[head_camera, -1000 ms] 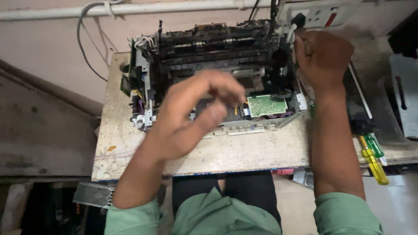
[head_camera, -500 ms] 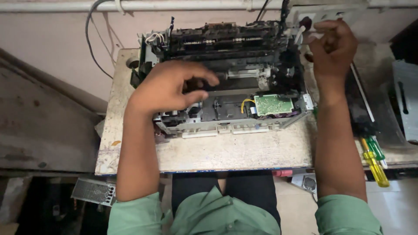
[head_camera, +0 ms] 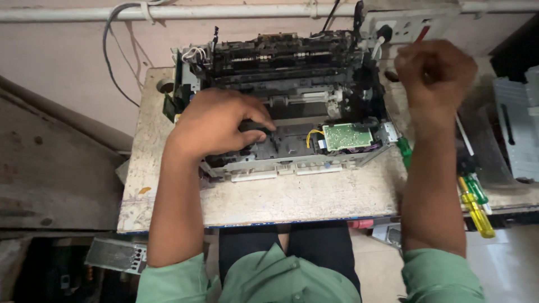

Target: The person disassembles a printer on a workbench, removing the toner cartridge, metal cover, and internal components by hand. The removed parts are placed on the table beside the printer.

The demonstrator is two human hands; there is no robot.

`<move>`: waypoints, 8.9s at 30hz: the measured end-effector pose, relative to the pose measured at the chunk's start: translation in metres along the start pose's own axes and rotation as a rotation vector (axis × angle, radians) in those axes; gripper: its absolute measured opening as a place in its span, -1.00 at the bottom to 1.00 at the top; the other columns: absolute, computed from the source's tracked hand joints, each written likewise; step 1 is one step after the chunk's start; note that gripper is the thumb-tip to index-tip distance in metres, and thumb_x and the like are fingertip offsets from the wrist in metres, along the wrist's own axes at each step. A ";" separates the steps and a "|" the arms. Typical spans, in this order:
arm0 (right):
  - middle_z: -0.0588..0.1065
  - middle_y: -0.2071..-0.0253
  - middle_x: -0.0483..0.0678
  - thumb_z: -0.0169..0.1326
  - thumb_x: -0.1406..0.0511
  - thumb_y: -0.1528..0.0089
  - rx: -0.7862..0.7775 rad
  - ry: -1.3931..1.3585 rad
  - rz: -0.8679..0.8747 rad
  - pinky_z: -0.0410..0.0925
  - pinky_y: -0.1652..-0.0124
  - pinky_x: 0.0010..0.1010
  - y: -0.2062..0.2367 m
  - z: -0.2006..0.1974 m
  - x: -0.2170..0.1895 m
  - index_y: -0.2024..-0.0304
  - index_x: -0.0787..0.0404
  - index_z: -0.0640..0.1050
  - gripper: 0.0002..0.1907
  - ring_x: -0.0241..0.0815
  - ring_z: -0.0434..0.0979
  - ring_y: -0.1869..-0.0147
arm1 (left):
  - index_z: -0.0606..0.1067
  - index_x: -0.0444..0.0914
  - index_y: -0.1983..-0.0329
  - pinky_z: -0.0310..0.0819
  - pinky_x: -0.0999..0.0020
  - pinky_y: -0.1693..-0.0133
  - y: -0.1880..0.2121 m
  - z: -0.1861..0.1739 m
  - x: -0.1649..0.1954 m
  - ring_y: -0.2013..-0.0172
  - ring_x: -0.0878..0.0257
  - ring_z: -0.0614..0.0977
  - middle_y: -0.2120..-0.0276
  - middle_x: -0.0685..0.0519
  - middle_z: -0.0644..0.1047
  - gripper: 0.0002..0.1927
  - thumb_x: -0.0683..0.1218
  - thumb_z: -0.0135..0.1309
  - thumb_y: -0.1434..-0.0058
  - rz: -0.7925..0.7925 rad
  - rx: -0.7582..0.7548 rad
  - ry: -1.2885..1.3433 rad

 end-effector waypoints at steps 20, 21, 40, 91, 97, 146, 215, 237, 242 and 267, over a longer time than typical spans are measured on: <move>0.57 0.41 -0.05 0.27 0.32 -0.08 -0.901 0.175 -0.180 0.37 0.12 -0.11 -0.009 0.083 -0.095 0.38 0.21 0.65 -0.91 0.03 0.55 0.18 | 0.60 -0.11 0.02 0.50 0.10 0.20 0.002 -0.001 -0.005 0.17 -0.04 0.66 0.13 -0.01 0.65 -0.52 0.08 0.37 0.02 -0.023 0.140 0.043; 0.56 0.41 -0.05 0.26 0.34 -0.08 -0.888 0.177 -0.197 0.38 0.11 -0.11 -0.007 0.083 -0.095 0.38 0.21 0.64 -0.91 0.03 0.55 0.18 | 0.60 -0.11 0.01 0.50 0.10 0.22 0.001 -0.001 -0.005 0.18 -0.04 0.66 0.14 -0.01 0.65 -0.51 0.10 0.37 0.02 -0.040 0.133 0.044; 0.50 0.41 0.02 0.26 0.07 -0.15 -0.759 0.408 -0.110 0.37 0.18 -0.10 0.009 0.087 -0.103 0.50 0.25 0.60 -0.63 0.09 0.50 0.23 | 0.60 -0.13 0.00 0.50 0.15 0.31 -0.001 0.001 -0.005 0.31 0.06 0.67 0.26 0.01 0.65 -0.48 0.18 0.37 -0.01 -0.087 0.111 0.011; 0.55 0.29 0.05 0.19 0.33 -0.40 -0.088 0.653 -0.088 0.34 0.19 -0.28 0.020 0.017 -0.080 0.23 0.22 0.60 -0.89 -0.02 0.55 0.20 | 0.58 -0.27 0.03 0.44 0.00 0.05 0.003 -0.009 -0.019 0.08 -0.10 0.62 0.13 -0.10 0.63 -0.82 -0.19 0.08 -0.32 -0.008 0.329 0.069; 0.43 0.19 -0.11 0.40 0.29 -0.20 -0.066 0.117 0.228 0.31 0.07 -0.47 0.029 0.016 -0.021 0.11 0.26 0.47 -0.62 -0.30 0.43 0.10 | 0.63 -0.15 0.12 0.37 0.03 0.16 0.004 -0.004 -0.017 0.15 0.00 0.65 0.25 0.01 0.65 -0.67 -0.27 0.02 -0.08 -0.022 0.263 -0.001; 0.38 0.31 -0.16 0.18 0.58 -0.21 -0.033 -0.191 0.818 0.16 0.26 -0.64 0.037 0.025 -0.007 0.24 0.25 0.41 -0.76 -0.44 0.30 0.30 | 0.57 -0.22 0.03 0.30 0.07 0.17 -0.019 -0.010 -0.024 0.29 -0.01 0.57 0.26 -0.02 0.62 -0.55 -0.09 0.00 0.03 -0.166 0.017 -0.023; 0.43 -0.23 0.36 0.17 0.53 -0.40 0.151 0.585 0.204 0.38 -0.35 -0.17 0.135 -0.005 -0.132 -0.40 0.39 0.17 -0.39 0.32 0.53 -0.34 | 0.24 -0.23 -0.54 0.16 0.00 -0.25 0.132 0.031 0.092 -0.35 -0.20 0.33 -0.42 -0.06 0.37 -0.39 -0.09 0.01 -0.44 -0.451 0.765 -0.432; 0.49 -0.25 0.29 0.05 0.59 -0.23 0.072 0.482 0.213 0.42 -0.34 -0.27 0.106 0.002 -0.140 -0.45 0.30 0.21 -0.26 0.21 0.57 -0.36 | 0.18 -0.18 -0.54 0.19 0.02 -0.21 0.126 0.022 0.080 -0.35 -0.16 0.32 -0.46 0.04 0.28 -0.25 -0.12 0.07 -0.26 -0.494 0.689 -0.416; 0.48 -0.26 0.28 0.11 0.59 -0.27 0.095 0.521 0.210 0.40 -0.35 -0.27 0.114 0.000 -0.137 -0.45 0.29 0.22 -0.28 0.21 0.57 -0.37 | 0.20 -0.16 -0.53 0.19 0.01 -0.22 0.128 0.023 0.082 -0.37 -0.15 0.32 -0.45 0.05 0.30 -0.30 -0.09 0.07 -0.33 -0.493 0.703 -0.410; 0.48 -0.22 0.26 0.19 0.51 -0.37 0.129 0.541 0.226 0.43 -0.30 -0.27 0.118 -0.003 -0.137 -0.38 0.34 0.27 -0.43 0.20 0.60 -0.29 | 0.16 -0.21 -0.54 0.14 0.01 -0.27 0.129 0.027 0.088 -0.38 -0.16 0.30 -0.42 -0.01 0.37 -0.29 -0.09 0.05 -0.34 -0.484 0.714 -0.398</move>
Point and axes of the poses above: each hand's wrist, its own y-axis away from the middle knuckle, its own z-axis out of the palm, x = y × z, the point moved 3 cm from there along -y, towards the middle knuckle
